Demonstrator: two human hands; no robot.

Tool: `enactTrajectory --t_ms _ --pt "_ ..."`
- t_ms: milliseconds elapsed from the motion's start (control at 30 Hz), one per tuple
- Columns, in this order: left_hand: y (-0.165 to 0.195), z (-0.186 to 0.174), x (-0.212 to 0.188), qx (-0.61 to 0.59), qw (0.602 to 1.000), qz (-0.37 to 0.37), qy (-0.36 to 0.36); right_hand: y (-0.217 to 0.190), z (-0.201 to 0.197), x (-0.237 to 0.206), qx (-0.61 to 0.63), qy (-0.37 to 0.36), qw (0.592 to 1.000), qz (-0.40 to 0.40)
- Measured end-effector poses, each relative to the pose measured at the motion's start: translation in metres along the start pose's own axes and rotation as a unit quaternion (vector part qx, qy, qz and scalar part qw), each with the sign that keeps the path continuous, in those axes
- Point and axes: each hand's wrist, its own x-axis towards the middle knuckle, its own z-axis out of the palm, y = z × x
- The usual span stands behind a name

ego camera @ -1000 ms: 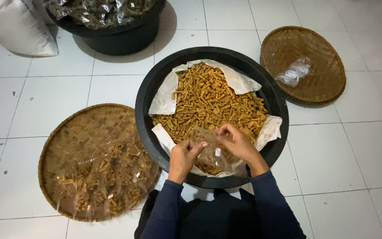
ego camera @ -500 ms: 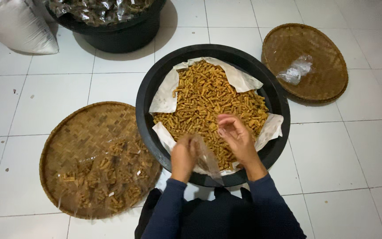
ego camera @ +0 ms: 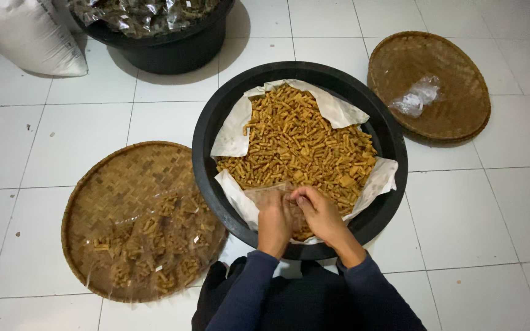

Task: The person sits on the floor and fills small clear plastic bags with fried snack pieces taken by hand from a large paper-lined basin. They open a bag, place pieces into it one at a time, set filled bags on a woven tray beside them, and occasionally reach for a new empty bag.

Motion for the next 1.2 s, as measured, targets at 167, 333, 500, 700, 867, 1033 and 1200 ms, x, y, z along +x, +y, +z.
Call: enactTrajectory --t_ms 167,333,500,700,867,1033,1200 --pt "-0.006 0.004 -0.01 0.041 0.997 0.034 -0.059 0.034 -0.005 0.005 0.369 -0.018 0.919 0.136" --pt "-0.011 0.008 -0.01 0.077 0.988 0.107 -0.08 0.049 0.0 0.008 0.427 -0.051 0.891 0.15" --pt "-0.014 0.014 -0.016 0.117 0.971 0.169 -0.125 0.044 0.023 0.018 0.425 0.048 0.886 0.178" --pt "-0.012 0.004 -0.007 0.096 0.977 0.173 -0.081 0.046 0.006 0.028 0.375 -0.085 0.914 0.131" --pt "-0.007 -0.016 0.012 0.087 0.987 0.129 -0.042 0.015 -0.017 0.016 0.278 -0.173 0.936 0.126" --pt "-0.018 -0.038 0.031 0.128 0.991 0.043 0.017 -0.026 -0.046 0.032 0.126 -0.222 0.967 0.016" --pt "-0.03 -0.067 0.038 0.119 0.984 0.043 0.129 0.004 -0.007 0.142 -0.026 -0.074 0.992 -0.099"
